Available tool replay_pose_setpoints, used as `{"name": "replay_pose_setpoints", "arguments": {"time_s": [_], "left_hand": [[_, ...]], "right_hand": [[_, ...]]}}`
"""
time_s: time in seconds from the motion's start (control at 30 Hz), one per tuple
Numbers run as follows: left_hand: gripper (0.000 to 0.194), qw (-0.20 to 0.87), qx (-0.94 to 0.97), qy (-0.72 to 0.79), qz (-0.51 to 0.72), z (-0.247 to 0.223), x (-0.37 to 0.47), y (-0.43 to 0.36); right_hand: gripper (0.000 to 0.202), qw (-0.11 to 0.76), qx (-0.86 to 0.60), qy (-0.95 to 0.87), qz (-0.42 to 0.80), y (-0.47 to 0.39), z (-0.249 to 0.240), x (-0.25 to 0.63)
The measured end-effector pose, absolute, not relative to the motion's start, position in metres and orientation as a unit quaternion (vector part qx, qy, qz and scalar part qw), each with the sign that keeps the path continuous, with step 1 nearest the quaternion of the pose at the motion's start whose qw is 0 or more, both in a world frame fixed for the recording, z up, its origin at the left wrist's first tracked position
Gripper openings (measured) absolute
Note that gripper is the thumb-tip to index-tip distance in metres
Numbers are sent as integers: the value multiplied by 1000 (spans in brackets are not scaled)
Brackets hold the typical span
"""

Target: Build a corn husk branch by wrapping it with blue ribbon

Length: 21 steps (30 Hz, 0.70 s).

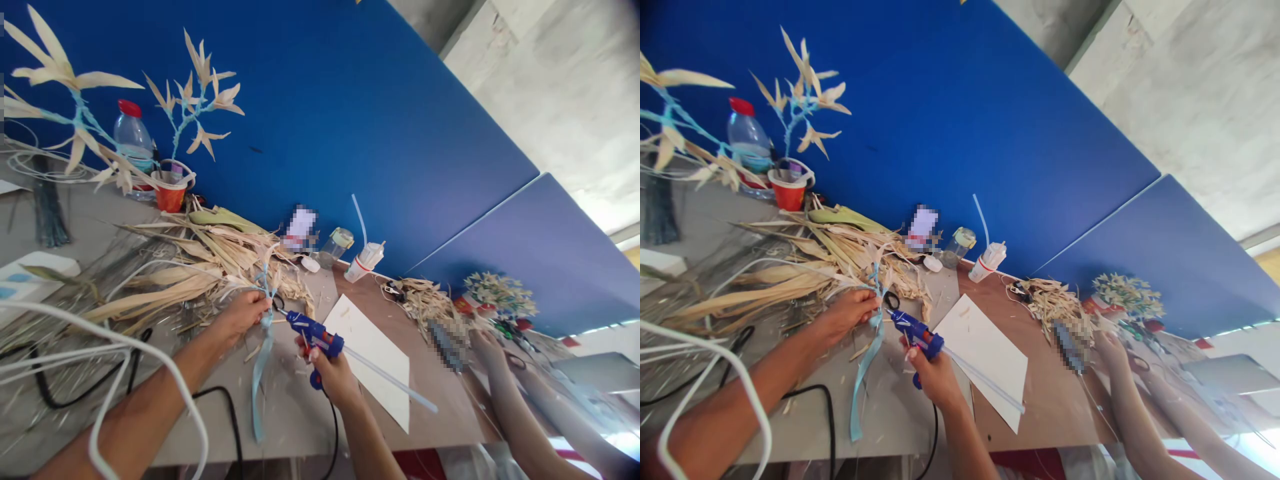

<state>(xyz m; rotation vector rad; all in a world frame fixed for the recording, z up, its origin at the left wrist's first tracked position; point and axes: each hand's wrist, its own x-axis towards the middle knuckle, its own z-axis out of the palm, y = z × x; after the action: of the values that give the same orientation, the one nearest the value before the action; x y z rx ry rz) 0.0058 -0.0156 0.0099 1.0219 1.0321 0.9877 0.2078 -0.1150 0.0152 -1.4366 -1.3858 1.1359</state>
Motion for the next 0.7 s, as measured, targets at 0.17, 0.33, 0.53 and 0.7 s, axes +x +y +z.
{"name": "replay_pose_setpoints", "arguments": {"time_s": [0.17,0.33,0.53,0.7], "left_hand": [[32,645,442,454,428,11,7,-17],[29,654,429,451,430,10,8,-17],[26,662,427,443,428,15,8,-17],[25,666,421,446,425,14,7,-17]], "right_hand": [[58,350,-583,-602,419,-119,19,203],[51,357,-581,-614,398,-118,12,200],[45,353,-598,-613,378,-118,17,194],[42,331,-613,-625,353,-118,20,192]]}}
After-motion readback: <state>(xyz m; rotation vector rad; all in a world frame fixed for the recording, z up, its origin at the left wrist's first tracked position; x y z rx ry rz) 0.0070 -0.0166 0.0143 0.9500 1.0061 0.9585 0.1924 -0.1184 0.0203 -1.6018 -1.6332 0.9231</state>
